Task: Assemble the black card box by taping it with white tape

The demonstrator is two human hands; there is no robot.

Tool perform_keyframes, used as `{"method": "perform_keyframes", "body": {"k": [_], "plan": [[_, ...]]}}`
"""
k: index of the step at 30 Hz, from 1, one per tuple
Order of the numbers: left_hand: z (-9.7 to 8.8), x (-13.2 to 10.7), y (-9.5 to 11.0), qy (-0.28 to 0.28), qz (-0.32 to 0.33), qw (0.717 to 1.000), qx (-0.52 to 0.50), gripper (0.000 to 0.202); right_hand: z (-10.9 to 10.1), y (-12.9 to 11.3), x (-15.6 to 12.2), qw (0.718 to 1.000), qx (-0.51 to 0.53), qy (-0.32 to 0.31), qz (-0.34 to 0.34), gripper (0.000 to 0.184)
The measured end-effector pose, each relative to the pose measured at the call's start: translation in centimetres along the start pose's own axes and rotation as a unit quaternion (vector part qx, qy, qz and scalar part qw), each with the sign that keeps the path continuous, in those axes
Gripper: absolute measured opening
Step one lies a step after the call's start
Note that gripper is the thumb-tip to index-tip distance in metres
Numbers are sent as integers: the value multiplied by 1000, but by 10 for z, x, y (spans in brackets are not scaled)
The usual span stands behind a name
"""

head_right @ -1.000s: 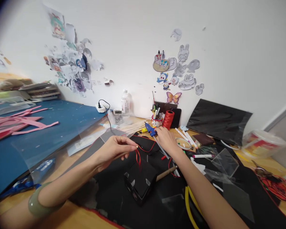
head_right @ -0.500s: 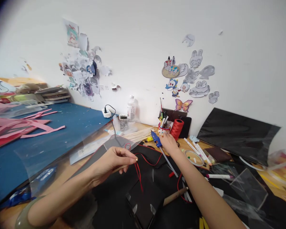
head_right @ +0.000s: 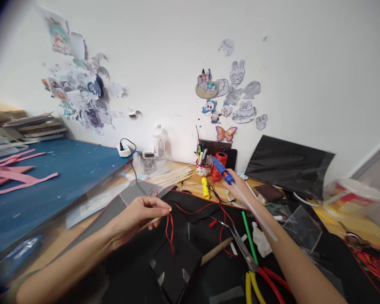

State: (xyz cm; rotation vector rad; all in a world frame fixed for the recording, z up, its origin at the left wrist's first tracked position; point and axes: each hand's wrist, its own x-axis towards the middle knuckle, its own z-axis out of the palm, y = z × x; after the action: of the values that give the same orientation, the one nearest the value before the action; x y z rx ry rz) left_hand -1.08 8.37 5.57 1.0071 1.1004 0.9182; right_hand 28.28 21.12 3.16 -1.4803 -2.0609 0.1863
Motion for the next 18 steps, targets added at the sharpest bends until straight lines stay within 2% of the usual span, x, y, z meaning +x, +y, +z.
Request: {"method": "perform_keyframes", "body": {"k": [5,8,14,18], "plan": [[4,5,1,-10,-8,1000,-23,22,-27,-22,-22,985,166,3,41,22],[4,10,2,-21,-5,999,-32,22,-38,-42,-38,965,258,-29,27,20],[2,17,2,-31,-6,998,-56,20,-39,-65,-58,913,396,-99,-3,23],[-1,18,4,-36,-8,997,-62,19,-36,-67,-65,902,418,-111,9,19]]}}
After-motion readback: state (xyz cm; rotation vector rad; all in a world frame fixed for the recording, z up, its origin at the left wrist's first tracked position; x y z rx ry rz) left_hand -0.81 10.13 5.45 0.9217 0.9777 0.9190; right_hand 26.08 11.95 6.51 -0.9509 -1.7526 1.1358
